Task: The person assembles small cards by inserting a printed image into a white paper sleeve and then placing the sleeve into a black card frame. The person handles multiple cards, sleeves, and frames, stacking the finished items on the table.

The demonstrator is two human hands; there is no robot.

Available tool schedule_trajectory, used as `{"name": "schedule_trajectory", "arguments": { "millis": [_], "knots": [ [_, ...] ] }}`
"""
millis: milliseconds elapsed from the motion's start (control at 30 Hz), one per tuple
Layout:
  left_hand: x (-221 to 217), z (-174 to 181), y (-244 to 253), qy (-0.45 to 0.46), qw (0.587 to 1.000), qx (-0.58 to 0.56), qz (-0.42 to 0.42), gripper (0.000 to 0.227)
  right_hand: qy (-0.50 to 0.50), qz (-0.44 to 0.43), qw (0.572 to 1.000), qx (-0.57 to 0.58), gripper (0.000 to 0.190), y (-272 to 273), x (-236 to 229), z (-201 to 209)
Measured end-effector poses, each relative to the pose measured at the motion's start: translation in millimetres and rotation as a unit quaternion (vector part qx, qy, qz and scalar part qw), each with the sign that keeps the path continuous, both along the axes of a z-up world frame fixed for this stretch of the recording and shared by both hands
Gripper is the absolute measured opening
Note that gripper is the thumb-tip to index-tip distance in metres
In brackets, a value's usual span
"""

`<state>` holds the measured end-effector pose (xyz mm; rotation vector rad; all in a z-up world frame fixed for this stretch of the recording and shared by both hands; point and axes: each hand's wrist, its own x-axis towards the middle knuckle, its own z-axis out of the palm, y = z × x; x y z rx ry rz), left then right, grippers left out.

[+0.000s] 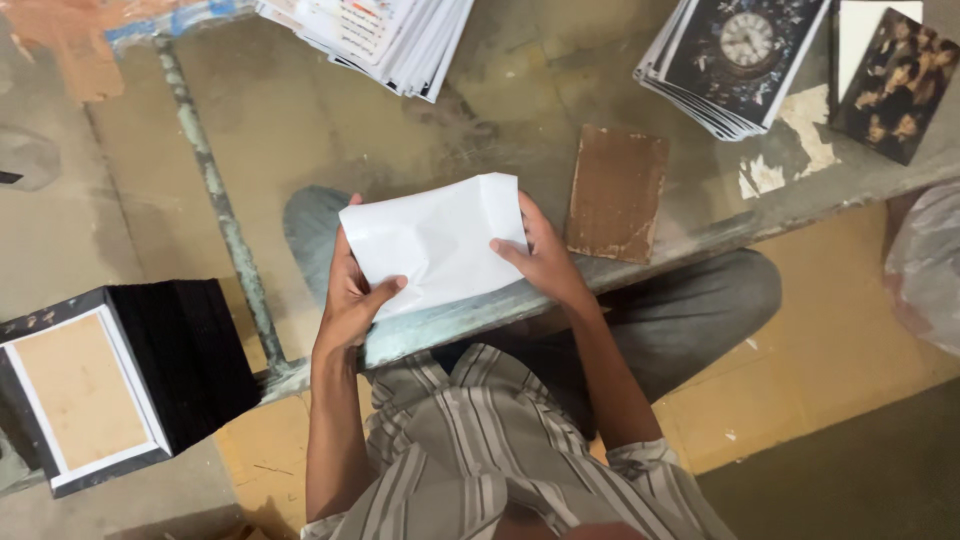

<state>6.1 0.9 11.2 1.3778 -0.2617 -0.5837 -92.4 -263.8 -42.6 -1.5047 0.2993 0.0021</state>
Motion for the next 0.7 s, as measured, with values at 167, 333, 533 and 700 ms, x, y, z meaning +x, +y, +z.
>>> {"name": "schedule_trajectory", "arguments": {
  "millis": [167,333,533,700],
  "knots": [
    [11,3,-5,0.034,0.999,0.039,0.007,0.101,-0.042,0.012,0.996,-0.078,0.075,-3,6,8],
    [13,-7,-5,-0.024,0.995,0.092,0.035,0.091,-0.009,-0.01,0.98,-0.197,0.072,8,15,17],
    [11,-28,-7,-0.062,0.987,0.119,0.089,0.057,-0.027,-0.036,0.961,-0.273,0.065,18,22,37],
    [11,-28,-11,-0.12,0.961,0.217,0.121,0.045,0.052,-0.062,0.929,-0.361,0.087,30,33,52]
  ]
}}
